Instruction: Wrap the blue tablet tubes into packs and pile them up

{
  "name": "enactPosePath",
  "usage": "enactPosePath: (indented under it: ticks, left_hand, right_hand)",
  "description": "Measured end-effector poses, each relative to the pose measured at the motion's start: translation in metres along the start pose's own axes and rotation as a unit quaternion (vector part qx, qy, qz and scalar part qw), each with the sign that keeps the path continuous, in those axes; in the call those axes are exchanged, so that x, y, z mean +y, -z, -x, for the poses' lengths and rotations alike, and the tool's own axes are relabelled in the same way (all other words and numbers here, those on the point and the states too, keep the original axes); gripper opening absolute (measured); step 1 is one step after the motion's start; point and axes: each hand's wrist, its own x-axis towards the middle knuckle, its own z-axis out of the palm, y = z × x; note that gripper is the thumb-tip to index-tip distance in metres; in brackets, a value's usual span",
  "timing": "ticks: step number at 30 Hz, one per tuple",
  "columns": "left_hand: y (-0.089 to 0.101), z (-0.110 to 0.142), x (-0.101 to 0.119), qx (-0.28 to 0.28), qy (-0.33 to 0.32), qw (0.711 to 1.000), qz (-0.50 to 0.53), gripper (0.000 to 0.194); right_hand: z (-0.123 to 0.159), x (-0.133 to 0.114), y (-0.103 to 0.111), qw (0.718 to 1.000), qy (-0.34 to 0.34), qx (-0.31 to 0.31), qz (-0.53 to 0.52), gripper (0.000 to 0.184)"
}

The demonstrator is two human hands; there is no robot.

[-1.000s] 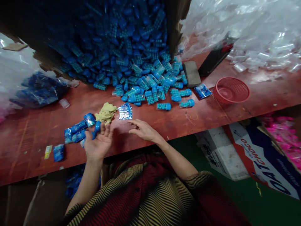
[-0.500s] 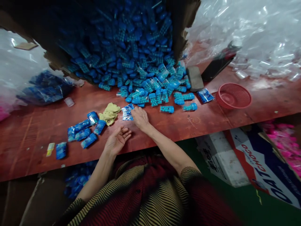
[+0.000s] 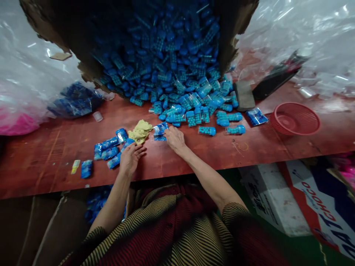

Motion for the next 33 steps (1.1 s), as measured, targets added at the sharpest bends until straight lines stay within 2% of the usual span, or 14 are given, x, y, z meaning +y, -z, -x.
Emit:
enactPosePath:
  ticks: [3,5,10,13,16,19,21,23,24,26,28,29,31,33]
  left_hand:
    - [0.015,-0.006,0.007,0.05,-0.041,0.998,0.007,0.032]
    - [0.013,-0.001,0.005,0.052,-0.061,0.997,-0.013,0.035]
    - [-0.03,0.018,-0.015,-0.021,-0.039,0.997,-0.056,0.048]
    - [-0.053,0.017,-0.021,-0.061,-0.016,0.996,-0.066,0.041]
    - [-0.061,0.011,-0.02,-0.091,0.007,0.992,-0.085,0.031]
    - [-0.059,0.007,-0.018,-0.121,0.012,0.986,-0.11,0.03]
    - [-0.058,0.007,-0.018,-0.121,0.005,0.983,-0.139,0.03]
    - [-0.056,0.008,-0.015,-0.103,-0.019,0.974,-0.202,0.032]
    - [-0.055,0.007,-0.013,-0.092,-0.05,0.964,-0.244,0.032]
    - [-0.052,0.003,-0.007,-0.057,-0.161,0.927,-0.333,0.03]
    - [-0.048,-0.009,-0.001,-0.016,-0.286,0.865,-0.411,0.032]
    - [-0.046,-0.017,0.0,-0.003,-0.321,0.833,-0.45,0.04]
    - [-0.043,-0.036,0.001,0.0,-0.329,0.788,-0.521,0.054]
    - [-0.041,-0.05,0.0,-0.009,-0.304,0.772,-0.558,0.058]
  right_hand:
    - [0.007,0.0,-0.001,1.0,-0.009,0.007,-0.013,0.026]
    - [0.013,-0.001,-0.001,0.999,-0.014,0.021,-0.041,0.029]
    - [0.028,-0.009,0.002,0.984,-0.005,0.066,-0.163,0.025]
    - [0.031,-0.013,0.005,0.964,0.01,0.081,-0.251,0.02]
    - [0.028,-0.01,0.005,0.936,-0.013,0.089,-0.34,0.018]
    - [0.022,-0.005,0.005,0.906,-0.051,0.044,-0.417,0.031]
    - [0.018,-0.004,0.005,0.895,-0.04,-0.012,-0.444,0.022]
    - [0.014,-0.005,0.005,0.902,-0.03,-0.026,-0.429,0.019]
    - [0.013,-0.006,0.006,0.912,-0.037,-0.011,-0.409,0.023]
    - [0.011,-0.007,0.006,0.929,-0.062,0.027,-0.364,0.028]
    - [0.009,-0.006,0.006,0.938,-0.079,0.039,-0.336,0.027]
    - [0.009,-0.005,0.005,0.939,-0.085,0.035,-0.331,0.027]
    - [0.01,-0.003,0.005,0.937,-0.093,0.024,-0.336,0.026]
    - [0.01,-0.002,0.004,0.932,-0.099,0.021,-0.349,0.027]
